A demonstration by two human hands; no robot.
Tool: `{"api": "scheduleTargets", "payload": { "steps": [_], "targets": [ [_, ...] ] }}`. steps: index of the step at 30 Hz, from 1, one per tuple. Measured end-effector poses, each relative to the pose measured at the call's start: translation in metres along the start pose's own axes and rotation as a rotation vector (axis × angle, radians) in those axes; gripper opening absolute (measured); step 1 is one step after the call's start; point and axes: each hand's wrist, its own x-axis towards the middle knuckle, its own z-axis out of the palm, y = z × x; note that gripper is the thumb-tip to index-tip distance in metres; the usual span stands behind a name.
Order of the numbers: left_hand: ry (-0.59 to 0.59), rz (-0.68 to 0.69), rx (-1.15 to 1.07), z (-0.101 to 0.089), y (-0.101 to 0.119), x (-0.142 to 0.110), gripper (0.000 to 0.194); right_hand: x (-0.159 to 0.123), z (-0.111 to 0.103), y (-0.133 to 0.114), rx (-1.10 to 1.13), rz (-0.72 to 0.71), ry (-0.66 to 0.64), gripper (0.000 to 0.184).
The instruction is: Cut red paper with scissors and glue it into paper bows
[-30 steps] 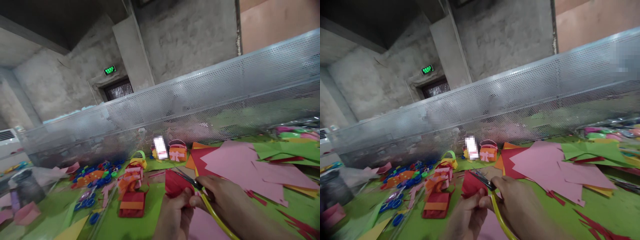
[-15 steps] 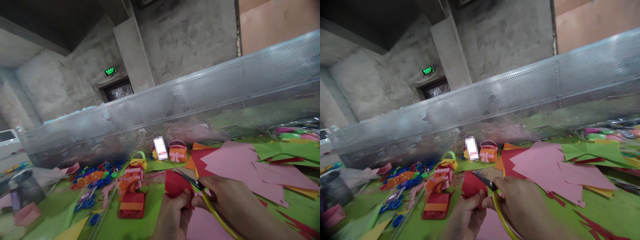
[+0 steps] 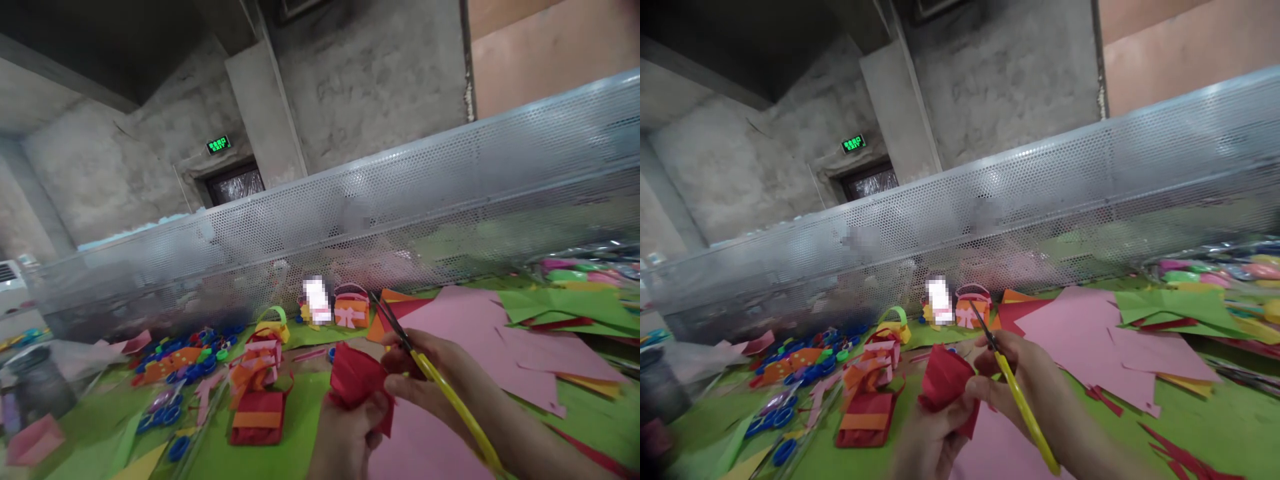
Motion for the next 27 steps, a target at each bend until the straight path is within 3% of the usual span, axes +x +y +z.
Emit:
{"api": "scheduleTargets", "payload": {
  "steps": [3, 6, 10, 13, 17, 23, 27],
  "targets": [
    [-0.127, 0.047, 0.132, -0.005, -0.006, 0.001, 0.023, 0.0, 0.009, -0.001, 0.13, 0.025, 0.1, 0.028],
    [-0.158, 0.105, 0.069, -0.003, -0.003, -0.001, 0.028, 0.001, 0.011, -0.001, 0.108, 0.033, 0.145, 0.025],
    [-0.104, 0.149, -0.051, 0.005, 0.007, -0.005, 0.039, 0.0, 0.014, 0.004, 0.085, -0.004, 0.131, 0.018],
    [-0.033, 0.177, -0.028, 0.007, 0.011, -0.006, 0.038, -0.003, 0.018, 0.01, 0.02, -0.025, 0.137, 0.023],
    [-0.029, 0.166, 0.006, 0.006, 0.012, -0.006, 0.039, -0.005, 0.018, 0.01, -0.043, -0.043, 0.124, 0.027],
    [0.024, 0.256, 0.011, 0.004, 0.024, -0.003, 0.039, -0.003, 0.008, 0.002, -0.18, -0.022, 0.146, 0.007],
    [0.063, 0.336, -0.016, -0.001, 0.03, 0.005, 0.039, -0.005, 0.004, 0.001, -0.28, -0.079, -0.014, 0.014]
  ]
}}
